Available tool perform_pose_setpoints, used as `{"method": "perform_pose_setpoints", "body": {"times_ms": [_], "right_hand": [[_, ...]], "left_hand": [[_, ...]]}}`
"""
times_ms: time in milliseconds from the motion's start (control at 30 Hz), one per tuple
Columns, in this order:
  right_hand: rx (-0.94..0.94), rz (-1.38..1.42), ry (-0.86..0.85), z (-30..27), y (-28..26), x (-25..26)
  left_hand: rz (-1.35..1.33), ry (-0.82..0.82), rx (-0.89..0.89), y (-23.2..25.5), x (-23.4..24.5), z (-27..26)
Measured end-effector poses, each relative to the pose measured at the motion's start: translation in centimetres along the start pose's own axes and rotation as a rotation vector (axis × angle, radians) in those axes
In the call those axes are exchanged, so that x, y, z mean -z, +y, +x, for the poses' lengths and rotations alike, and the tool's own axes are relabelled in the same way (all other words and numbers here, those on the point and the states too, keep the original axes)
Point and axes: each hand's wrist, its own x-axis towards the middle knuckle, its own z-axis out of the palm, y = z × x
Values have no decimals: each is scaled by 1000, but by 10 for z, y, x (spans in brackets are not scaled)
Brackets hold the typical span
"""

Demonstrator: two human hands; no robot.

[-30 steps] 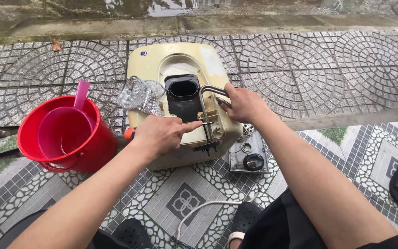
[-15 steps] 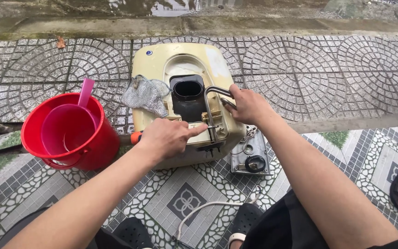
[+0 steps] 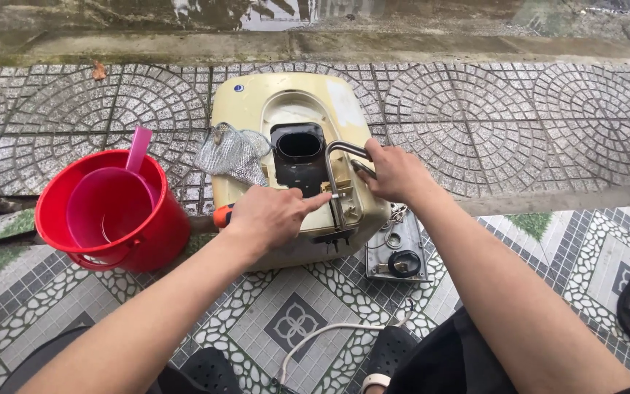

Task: Dismantling a water heater to remove and inspect the heating element

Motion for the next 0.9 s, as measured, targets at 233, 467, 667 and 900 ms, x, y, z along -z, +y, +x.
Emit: {"method": "perform_pose_setpoints", "body": {"times_ms": [233, 467, 667, 900], "right_hand": [[-8, 2, 7, -2, -4, 2], [-57, -20, -21, 2, -10, 0], [-80, -26, -40, -1, -30, 15], [5, -55, -25, 18, -50, -9]], "left_hand": [[10, -66, 6, 6, 10, -4], [86, -40, 2, 7, 5, -8], [61, -17, 31, -2, 8, -11], [85, -84, 118, 0, 7, -16]]}}
